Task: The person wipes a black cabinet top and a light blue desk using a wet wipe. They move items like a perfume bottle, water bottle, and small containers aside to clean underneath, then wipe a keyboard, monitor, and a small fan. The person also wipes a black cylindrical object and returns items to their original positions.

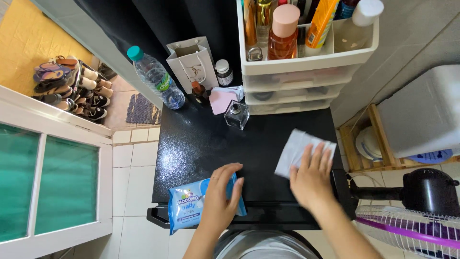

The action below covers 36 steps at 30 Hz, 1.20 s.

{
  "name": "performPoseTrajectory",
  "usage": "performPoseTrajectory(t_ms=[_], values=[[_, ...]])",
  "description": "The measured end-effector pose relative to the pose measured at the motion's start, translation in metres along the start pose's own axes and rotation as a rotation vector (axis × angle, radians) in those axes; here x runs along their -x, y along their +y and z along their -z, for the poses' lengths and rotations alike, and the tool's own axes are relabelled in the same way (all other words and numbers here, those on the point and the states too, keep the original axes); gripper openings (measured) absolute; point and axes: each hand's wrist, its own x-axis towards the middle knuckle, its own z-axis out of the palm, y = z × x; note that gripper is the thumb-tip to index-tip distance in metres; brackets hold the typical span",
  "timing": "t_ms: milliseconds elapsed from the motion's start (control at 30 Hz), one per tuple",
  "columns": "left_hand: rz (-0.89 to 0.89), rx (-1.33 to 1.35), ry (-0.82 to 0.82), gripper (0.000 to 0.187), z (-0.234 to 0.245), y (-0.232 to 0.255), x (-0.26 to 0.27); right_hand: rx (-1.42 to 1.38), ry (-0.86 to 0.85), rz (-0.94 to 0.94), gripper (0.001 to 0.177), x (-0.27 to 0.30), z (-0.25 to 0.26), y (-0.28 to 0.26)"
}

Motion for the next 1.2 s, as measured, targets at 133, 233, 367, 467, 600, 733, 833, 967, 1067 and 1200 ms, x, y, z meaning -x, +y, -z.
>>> performPoseTrajectory(t_ms=[133,233,367,467,600,733,833,967,1067,1200], values=[[-0.031,-0.162,0.030,0.035,0.011,-0.022,0.006,-0.061,0.067,-0.100,0.091,-0.059,0.015,0.025],[-0.011,-0.271,-0.029,0.042,0.026,-0.032,0.016,-0.047,-0.086,-0.070,0.089,-0.069,0.060,0.010],[-0.022,-0.276,-0.092,0.041,0.034,-0.041,0.026,0.098,-0.205,0.054,0.086,-0.071,0.071,-0.020],[-0.057,-0.333,-0.094,0.041,0.026,-0.053,0.032,0.144,-0.269,0.156,0.084,-0.047,0.071,-0.061],[-0.063,-0.408,-0.116,0.041,0.020,-0.056,0.032,0.127,0.090,0.504,0.082,-0.052,0.005,-0.066],[-0.064,-0.414,-0.158,0.042,0.024,-0.053,0.029,0.124,0.076,0.782,0.075,-0.021,0.014,-0.063],[-0.066,-0.390,-0.154,0.042,0.026,-0.057,0.032,0.331,0.287,0.767,0.083,-0.021,-0.021,-0.005],[-0.062,-0.436,-0.091,0.044,0.033,-0.060,0.034,0.335,-0.371,0.030,0.085,0.016,0.093,-0.012],[0.130,-0.473,-0.192,0.089,0.056,-0.046,0.034,0.275,-0.287,-0.041,0.088,-0.021,0.093,0.025],[0.219,-0.566,-0.365,0.135,0.071,-0.061,0.054,0.387,-0.203,-0.078,0.096,-0.035,0.061,0.032]])
